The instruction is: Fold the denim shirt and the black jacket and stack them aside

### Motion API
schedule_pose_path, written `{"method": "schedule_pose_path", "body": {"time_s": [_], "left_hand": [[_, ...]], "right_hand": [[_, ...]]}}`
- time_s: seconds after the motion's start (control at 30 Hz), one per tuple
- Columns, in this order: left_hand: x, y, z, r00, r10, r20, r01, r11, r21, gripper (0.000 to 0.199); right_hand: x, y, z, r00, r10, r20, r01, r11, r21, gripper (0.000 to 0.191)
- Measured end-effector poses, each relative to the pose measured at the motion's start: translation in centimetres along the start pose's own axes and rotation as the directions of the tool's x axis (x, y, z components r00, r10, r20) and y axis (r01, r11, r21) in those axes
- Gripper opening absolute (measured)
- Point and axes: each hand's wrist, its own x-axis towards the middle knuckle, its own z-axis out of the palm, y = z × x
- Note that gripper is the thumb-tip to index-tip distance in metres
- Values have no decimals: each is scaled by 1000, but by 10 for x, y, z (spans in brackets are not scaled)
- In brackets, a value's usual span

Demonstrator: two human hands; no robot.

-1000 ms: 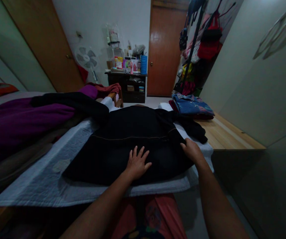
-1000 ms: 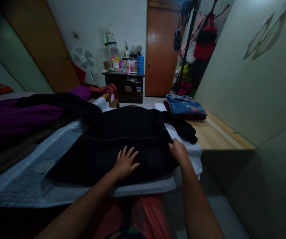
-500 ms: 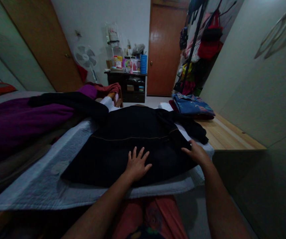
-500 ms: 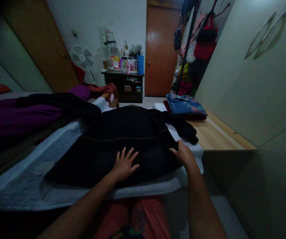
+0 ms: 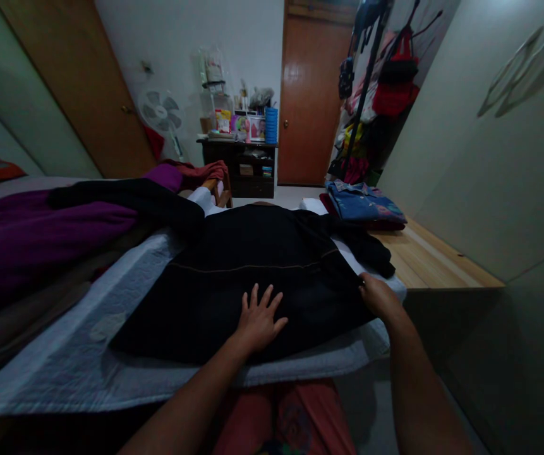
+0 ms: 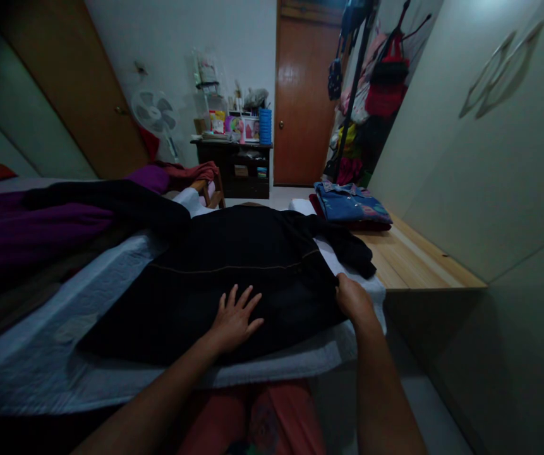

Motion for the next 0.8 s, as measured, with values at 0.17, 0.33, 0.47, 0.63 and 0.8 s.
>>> {"method": "schedule_pose_path", "body": {"time_s": [0.17,0.33,0.47,0.63,0.8], "left_hand": [[15,-3,-25,996,26,84,-24,999,-23,60],[48,-22,-30,986,-33,-166,41,998,44,49],[61,-40,-14,982,-135,-132,142,989,43,56],[63,-44,-3,980,-189,-67,191,981,25,58],[62,-43,-3,982,-174,-68,175,984,12,64]], "right_hand": [[0,-67,6,952,-116,-282,129,991,28,34],[5,-162,61,852,-509,-121,523,841,142,46],[18,-195,100,860,-509,37,499,854,149,56],[30,-184,109,875,-482,53,477,875,82,59],[39,-153,98,897,-439,52,441,897,-41,68]]}}
